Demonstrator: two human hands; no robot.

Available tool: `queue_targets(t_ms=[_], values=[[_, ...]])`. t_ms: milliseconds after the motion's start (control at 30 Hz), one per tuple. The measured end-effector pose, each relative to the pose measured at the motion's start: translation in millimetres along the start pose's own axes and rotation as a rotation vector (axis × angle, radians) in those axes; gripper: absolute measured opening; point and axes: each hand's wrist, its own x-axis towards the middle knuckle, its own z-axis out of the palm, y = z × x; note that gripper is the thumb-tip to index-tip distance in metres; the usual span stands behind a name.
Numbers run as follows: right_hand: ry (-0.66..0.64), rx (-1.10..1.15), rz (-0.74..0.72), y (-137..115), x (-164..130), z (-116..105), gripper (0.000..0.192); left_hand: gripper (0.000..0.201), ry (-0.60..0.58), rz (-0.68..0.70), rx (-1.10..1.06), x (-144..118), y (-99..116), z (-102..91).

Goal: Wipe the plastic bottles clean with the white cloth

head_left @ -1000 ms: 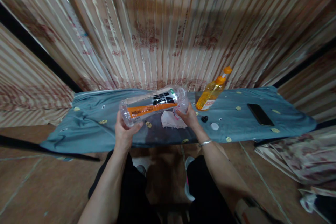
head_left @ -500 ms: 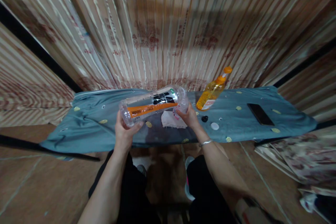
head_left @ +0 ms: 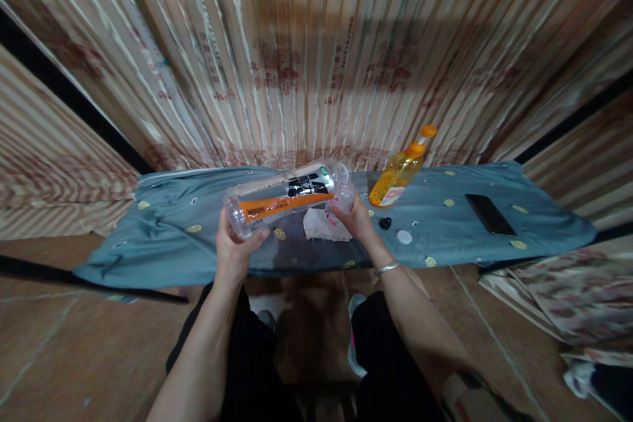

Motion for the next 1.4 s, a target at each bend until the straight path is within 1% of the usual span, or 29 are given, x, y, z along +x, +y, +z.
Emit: queue_targets(t_ms=[133, 233, 400, 667, 833, 1000, 1200, 1400], values=[[0.003, 0.009, -0.009, -0.4, 0.0, 0.2, 0.06, 0.086, -0.01, -0.017, 0.001, 0.4, -1.3, -0.9], [0.001, 0.019, -0.01, 3.0, 0.4, 1.0, 0.061, 0.089, 0.009, -0.042, -0.025, 0.5, 0.5, -0.2], [0.006, 0.006, -0.006, 7.5, 1.4, 1.9, 0.059, 0.086, -0.012, -0.023, -0.011, 0.2, 1.3, 0.2], [-0.005, 0.014, -0.005, 4.5, 1.5, 0.8, 0.058, 0.083, -0.004, -0.022, -0.016, 0.1, -0.2, -0.1], [0.01, 0.004, 0.007, 3.5, 0.9, 0.5, 0.057, 0.085, 0.014, -0.034, -0.046, -0.1, 2.1, 1.9], [-0.002, 0.03, -0.014, 2.5, 0.6, 0.4, 0.059, 0.088, 0.032, -0.05, -0.054, -0.4, 2.9, 2.6], [0.001, 0.009, 0.005, 1.8, 0.7, -0.2, 0.058, 0.086, 0.021, -0.026, -0.034, 0.1, 2.9, 2.8], [0.013, -0.002, -0.004, 2.1, 0.6, 0.5, 0.056, 0.088, 0.034, -0.058, -0.071, -0.7, 6.3, 4.7]])
